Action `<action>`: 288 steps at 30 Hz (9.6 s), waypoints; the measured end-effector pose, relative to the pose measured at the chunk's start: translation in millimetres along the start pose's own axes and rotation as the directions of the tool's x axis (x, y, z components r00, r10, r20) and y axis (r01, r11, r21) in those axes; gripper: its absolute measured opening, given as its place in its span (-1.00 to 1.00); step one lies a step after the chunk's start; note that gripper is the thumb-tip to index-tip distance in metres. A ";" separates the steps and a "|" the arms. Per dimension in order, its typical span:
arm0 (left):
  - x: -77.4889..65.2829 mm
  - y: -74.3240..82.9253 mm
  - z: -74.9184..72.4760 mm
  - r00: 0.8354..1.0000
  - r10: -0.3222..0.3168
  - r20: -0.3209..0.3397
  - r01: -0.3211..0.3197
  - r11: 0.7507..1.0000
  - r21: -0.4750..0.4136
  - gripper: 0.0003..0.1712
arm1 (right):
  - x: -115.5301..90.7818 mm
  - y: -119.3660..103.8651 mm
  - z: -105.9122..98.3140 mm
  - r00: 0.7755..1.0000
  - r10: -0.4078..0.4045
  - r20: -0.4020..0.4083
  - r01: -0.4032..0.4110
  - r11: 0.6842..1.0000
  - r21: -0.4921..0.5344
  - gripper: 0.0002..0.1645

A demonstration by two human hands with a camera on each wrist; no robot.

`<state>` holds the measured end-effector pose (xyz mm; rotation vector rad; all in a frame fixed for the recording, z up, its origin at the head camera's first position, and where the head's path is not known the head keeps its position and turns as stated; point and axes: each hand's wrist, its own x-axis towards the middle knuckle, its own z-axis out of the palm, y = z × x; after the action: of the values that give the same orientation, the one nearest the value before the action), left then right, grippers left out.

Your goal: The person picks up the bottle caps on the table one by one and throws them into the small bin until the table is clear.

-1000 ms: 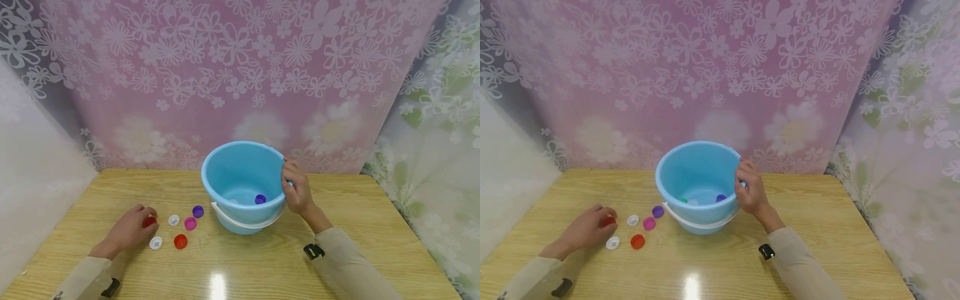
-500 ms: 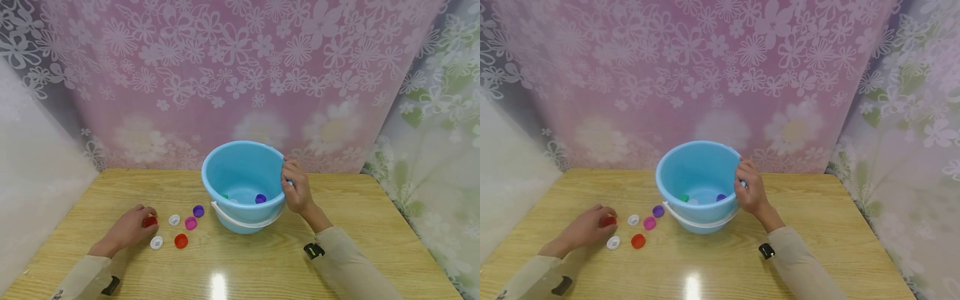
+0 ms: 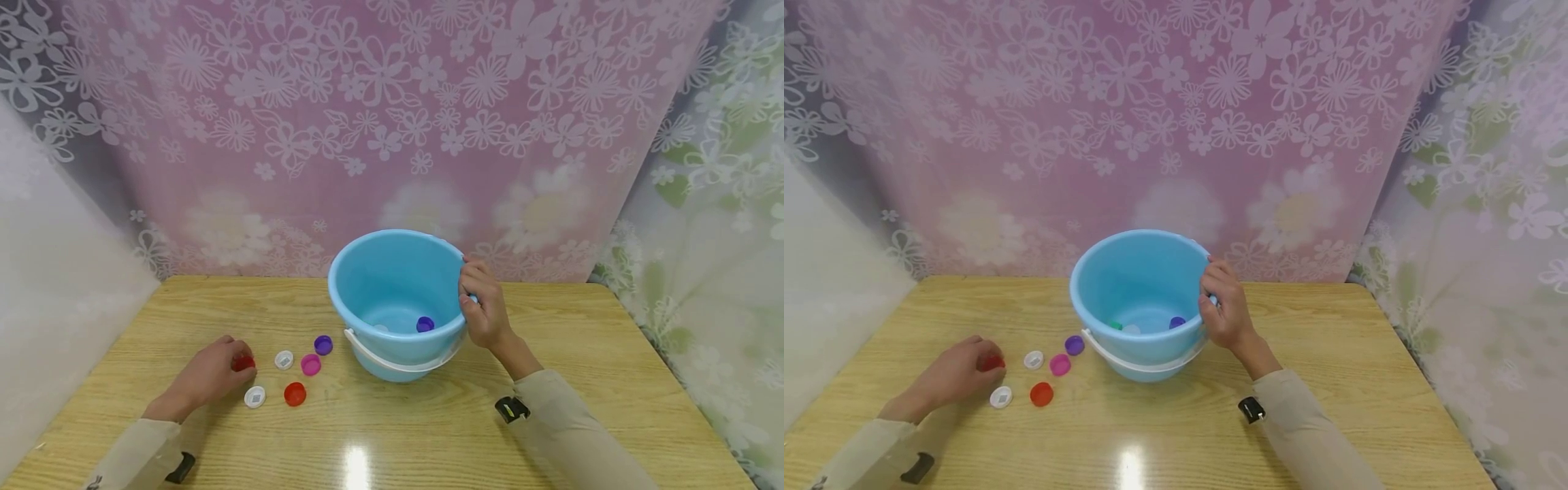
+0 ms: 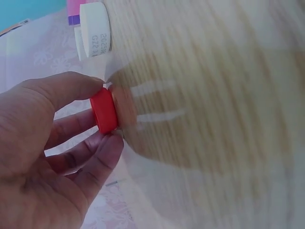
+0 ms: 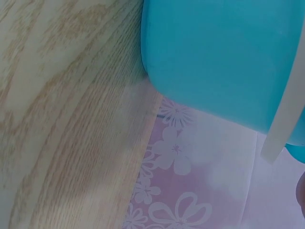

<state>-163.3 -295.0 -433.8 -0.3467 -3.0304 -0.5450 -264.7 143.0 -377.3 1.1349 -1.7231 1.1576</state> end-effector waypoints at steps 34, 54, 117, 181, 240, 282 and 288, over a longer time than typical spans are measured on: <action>4.6 10.1 -11.1 1.000 0.019 0.014 -0.019 1.000 0.010 -0.90 | -2.4 0.8 -0.9 1.000 -0.005 -0.009 0.005 1.000 -0.019 -0.78; 17.2 40.9 -71.1 0.987 0.102 -0.122 -0.096 0.994 0.055 -0.78 | -2.2 1.6 -0.7 1.000 0.002 -0.006 -0.002 1.000 -0.015 -0.80; 84.4 222.3 -87.0 0.841 0.541 -0.025 -0.541 0.841 0.018 -0.72 | -0.5 0.1 1.4 1.000 0.002 0.003 -0.002 1.000 -0.016 -0.77; -30.8 36.6 6.5 0.995 -0.038 0.087 0.041 0.999 -0.034 -0.59 | 0.9 -0.1 -0.5 1.000 0.003 0.013 -0.003 0.999 -0.034 -0.78; -7.2 70.2 -79.8 0.986 0.128 -0.105 -0.129 0.992 0.000 -0.84 | 1.9 -0.3 -0.1 1.000 -0.015 0.008 0.015 0.999 -0.049 -0.76; 87.2 210.2 -112.6 0.908 0.393 -0.147 -0.397 0.918 0.002 -0.67 | 1.4 0.6 0.0 1.000 -0.020 0.006 0.021 0.999 -0.035 -0.79; 93.3 214.1 -102.1 0.895 0.432 -0.112 -0.433 0.901 0.011 -0.70 | 1.8 0.6 1.5 1.000 -0.017 0.010 0.017 0.999 -0.036 -0.79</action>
<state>-205.4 -115.4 -257.9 -0.9279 -2.7113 -0.5263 -266.0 141.3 -376.3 1.1326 -1.7316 1.1082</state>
